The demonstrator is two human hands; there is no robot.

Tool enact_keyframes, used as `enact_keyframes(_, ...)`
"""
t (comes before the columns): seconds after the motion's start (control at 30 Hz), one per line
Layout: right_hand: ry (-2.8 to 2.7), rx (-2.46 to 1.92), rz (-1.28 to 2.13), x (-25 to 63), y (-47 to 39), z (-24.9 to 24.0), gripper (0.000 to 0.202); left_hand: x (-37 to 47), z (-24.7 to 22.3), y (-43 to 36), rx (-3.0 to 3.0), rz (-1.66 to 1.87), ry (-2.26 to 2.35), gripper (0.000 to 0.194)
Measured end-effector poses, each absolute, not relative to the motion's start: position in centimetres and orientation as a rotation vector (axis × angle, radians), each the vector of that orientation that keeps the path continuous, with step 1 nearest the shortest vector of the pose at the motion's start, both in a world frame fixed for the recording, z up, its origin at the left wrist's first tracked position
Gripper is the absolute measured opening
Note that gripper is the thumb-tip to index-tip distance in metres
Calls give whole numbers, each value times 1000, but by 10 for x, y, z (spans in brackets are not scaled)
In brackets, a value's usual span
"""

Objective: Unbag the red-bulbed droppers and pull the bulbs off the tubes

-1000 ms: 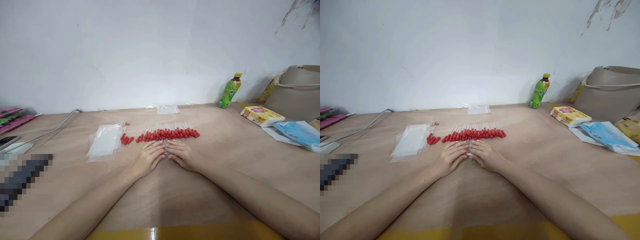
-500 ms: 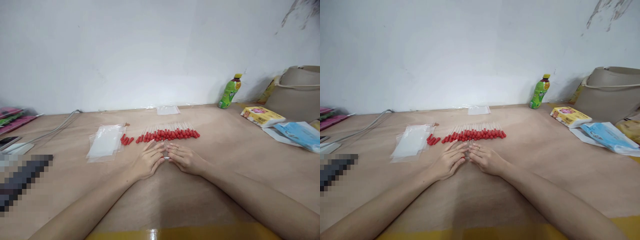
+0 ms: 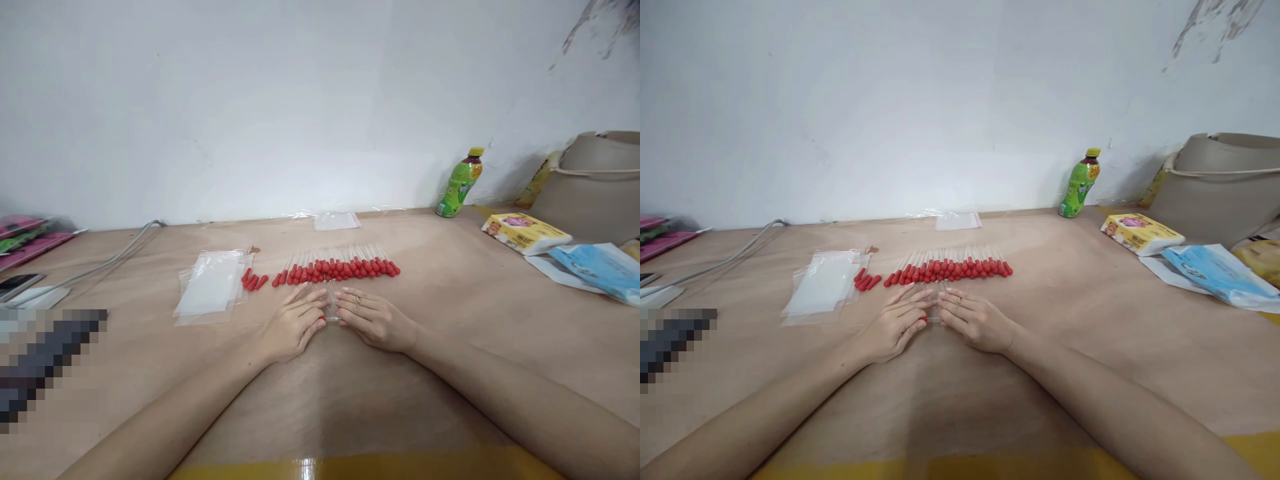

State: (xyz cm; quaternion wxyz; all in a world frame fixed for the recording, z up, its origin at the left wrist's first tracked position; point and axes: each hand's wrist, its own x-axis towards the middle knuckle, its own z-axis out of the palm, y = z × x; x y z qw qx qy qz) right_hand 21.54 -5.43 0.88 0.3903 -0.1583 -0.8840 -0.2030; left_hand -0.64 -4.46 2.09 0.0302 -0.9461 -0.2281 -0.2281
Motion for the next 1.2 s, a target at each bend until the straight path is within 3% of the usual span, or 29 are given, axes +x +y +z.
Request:
enact_keyframes(0.33, -2236, -374, -451, 223, -53, 3, 26, -12, 19, -44, -2937, -784, -664, 17)
enact_keyframes(0.57, -2075, -768, -389, 230, -41, -9, 22, -50, 33, -9, -2352, -1300, -1294, 17)
enact_keyframes(0.83, -2106, -1038, -150, 209, -44, 0, 28, -95, 30, 35, -2190, -1184, -1603, 15)
enact_keyframes(1.2, -2050, -1102, -69, 204, -45, 4, 8, -83, 33, 22, -2139, -1037, -1554, 16)
